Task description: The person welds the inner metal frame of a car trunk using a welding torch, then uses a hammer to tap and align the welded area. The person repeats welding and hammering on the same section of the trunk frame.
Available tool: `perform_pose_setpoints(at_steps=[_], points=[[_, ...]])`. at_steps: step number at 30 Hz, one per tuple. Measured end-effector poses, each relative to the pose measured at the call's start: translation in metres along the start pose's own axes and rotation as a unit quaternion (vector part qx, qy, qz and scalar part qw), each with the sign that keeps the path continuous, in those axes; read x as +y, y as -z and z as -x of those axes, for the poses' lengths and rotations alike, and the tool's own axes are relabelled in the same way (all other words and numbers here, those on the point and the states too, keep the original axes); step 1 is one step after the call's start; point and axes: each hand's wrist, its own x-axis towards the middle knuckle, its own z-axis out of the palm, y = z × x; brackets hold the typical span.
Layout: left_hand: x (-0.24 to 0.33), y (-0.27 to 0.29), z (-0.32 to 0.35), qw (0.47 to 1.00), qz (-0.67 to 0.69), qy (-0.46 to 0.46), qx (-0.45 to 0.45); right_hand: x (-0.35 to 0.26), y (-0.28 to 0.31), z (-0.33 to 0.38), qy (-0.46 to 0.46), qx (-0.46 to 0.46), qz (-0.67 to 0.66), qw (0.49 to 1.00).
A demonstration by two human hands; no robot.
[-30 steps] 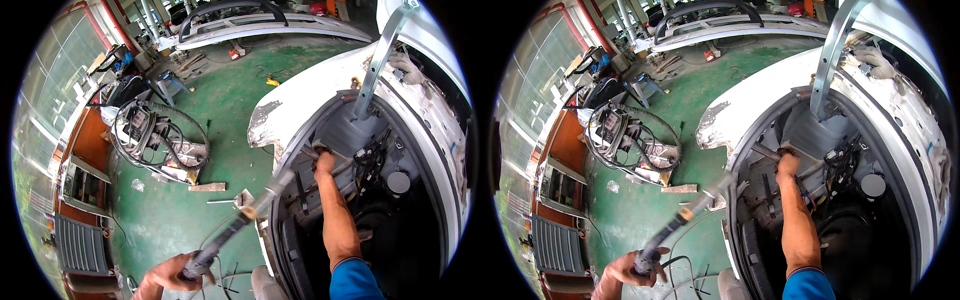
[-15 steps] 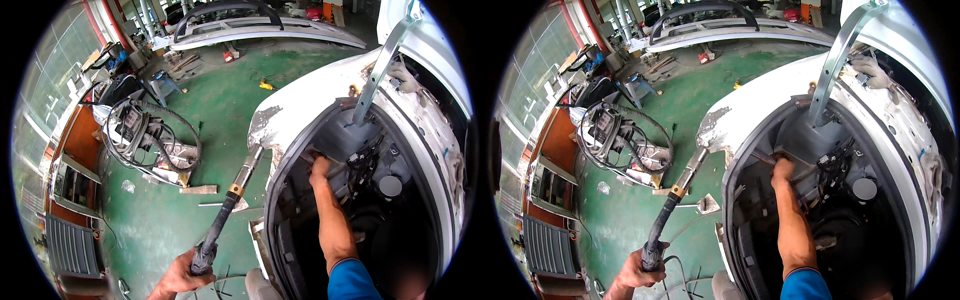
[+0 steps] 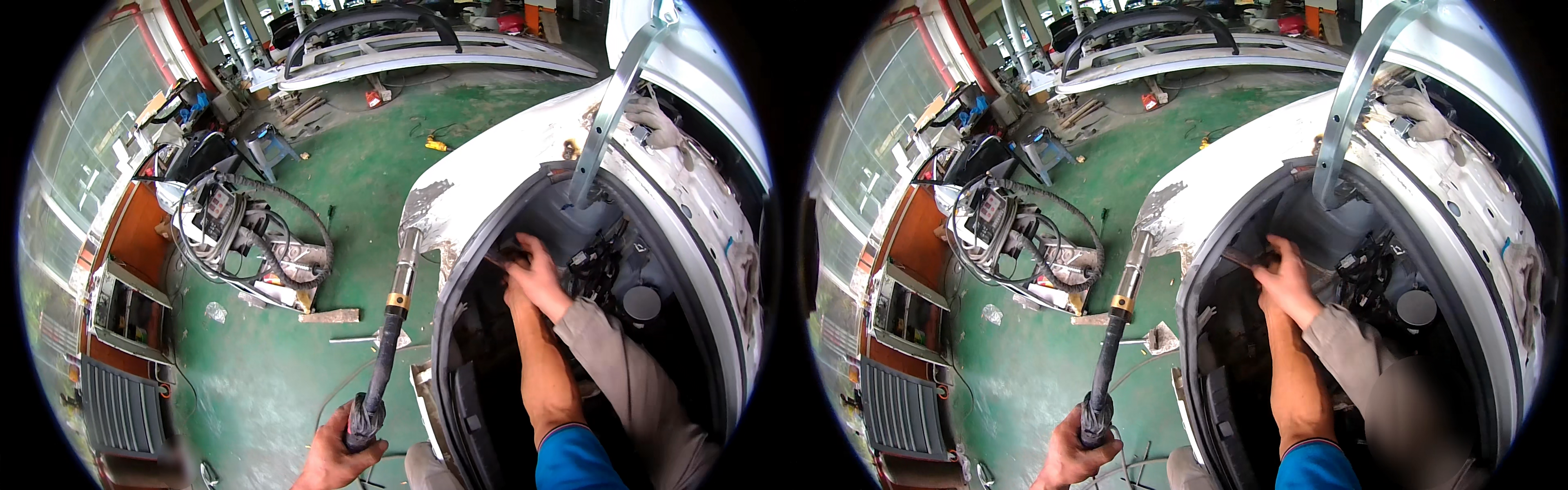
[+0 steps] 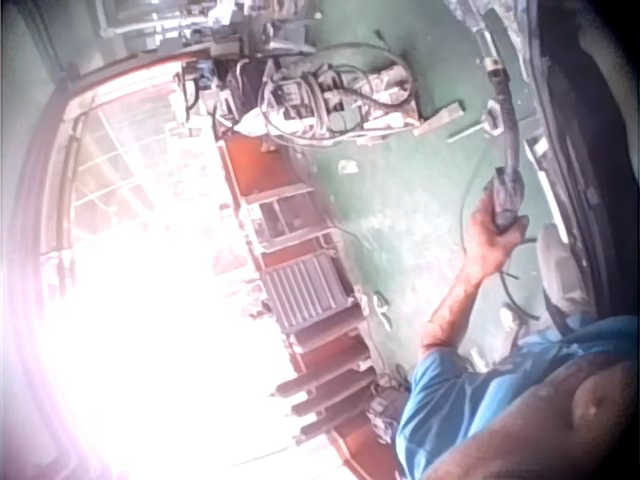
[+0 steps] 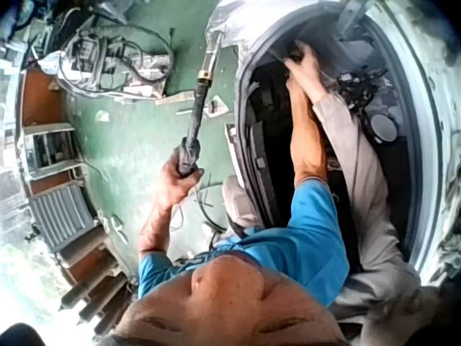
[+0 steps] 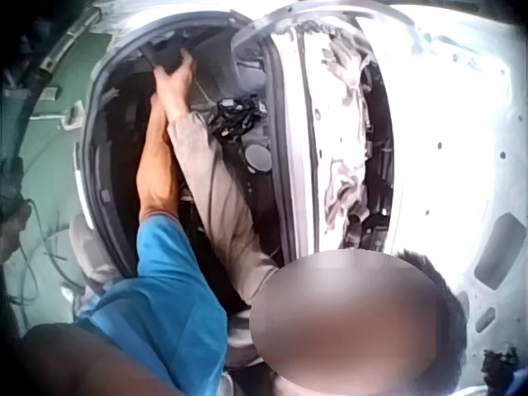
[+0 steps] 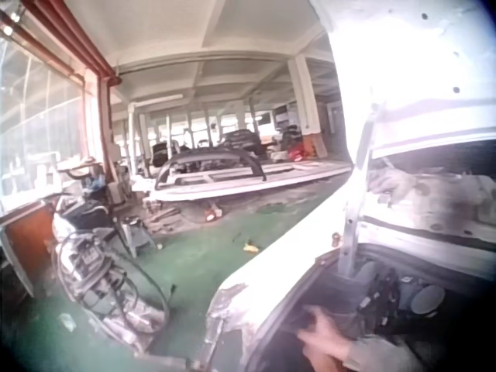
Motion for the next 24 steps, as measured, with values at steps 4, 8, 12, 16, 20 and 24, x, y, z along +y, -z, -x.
perform_pose_setpoints(at_steps=[4,8,12,16,20,24], points=[[0.007,-0.008,-0.001,1.0,0.009,0.0,0.022,0.003,-0.021,-0.002,0.017,0.033,-0.103,0.994],[0.006,-0.007,0.0,0.999,0.015,0.042,0.028,0.035,-0.025,-0.007,-0.048,0.096,-0.23,0.967],[0.014,-0.014,-0.003,0.999,0.018,0.019,0.033,0.087,-0.083,-0.017,-0.32,0.254,-0.349,0.843],[0.013,-0.016,-0.002,0.998,0.022,0.035,0.04,0.1,-0.093,-0.021,-0.375,0.241,-0.36,0.82],[0.01,-0.021,-0.003,0.998,0.016,0.012,0.06,0.092,-0.093,-0.021,-0.368,0.247,-0.355,0.823],[0.008,-0.021,-0.005,0.998,0.009,0.008,0.064,0.079,-0.083,-0.016,-0.351,0.233,-0.359,0.833]])
